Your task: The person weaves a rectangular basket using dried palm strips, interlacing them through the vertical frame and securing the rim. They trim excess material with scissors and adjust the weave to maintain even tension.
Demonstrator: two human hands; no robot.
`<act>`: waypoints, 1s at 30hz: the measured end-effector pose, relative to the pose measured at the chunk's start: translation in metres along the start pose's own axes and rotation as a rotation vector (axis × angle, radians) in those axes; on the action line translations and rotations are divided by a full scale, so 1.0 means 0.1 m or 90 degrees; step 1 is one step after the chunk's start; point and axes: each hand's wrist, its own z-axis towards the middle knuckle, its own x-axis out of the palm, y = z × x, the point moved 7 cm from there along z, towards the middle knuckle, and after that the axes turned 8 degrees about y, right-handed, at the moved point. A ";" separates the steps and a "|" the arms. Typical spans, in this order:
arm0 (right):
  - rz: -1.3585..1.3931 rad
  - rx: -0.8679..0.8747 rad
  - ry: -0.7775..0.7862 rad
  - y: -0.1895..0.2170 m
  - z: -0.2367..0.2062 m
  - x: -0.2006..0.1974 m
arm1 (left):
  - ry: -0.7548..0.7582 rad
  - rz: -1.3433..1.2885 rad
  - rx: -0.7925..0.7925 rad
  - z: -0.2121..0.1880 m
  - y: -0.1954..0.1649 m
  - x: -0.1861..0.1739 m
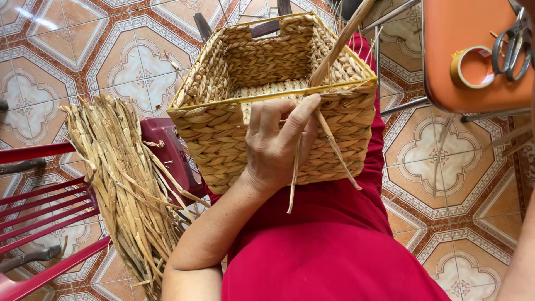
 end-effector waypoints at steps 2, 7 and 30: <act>0.078 0.013 0.026 -0.09 0.02 0.04 | -0.014 0.030 -0.008 0.00 0.00 -0.01; 0.181 0.029 0.094 -0.17 0.11 0.16 | 0.029 0.007 0.001 0.03 -0.02 0.04; 0.182 0.153 0.378 0.03 0.24 0.81 | 0.030 -0.033 0.020 -0.04 -0.08 0.04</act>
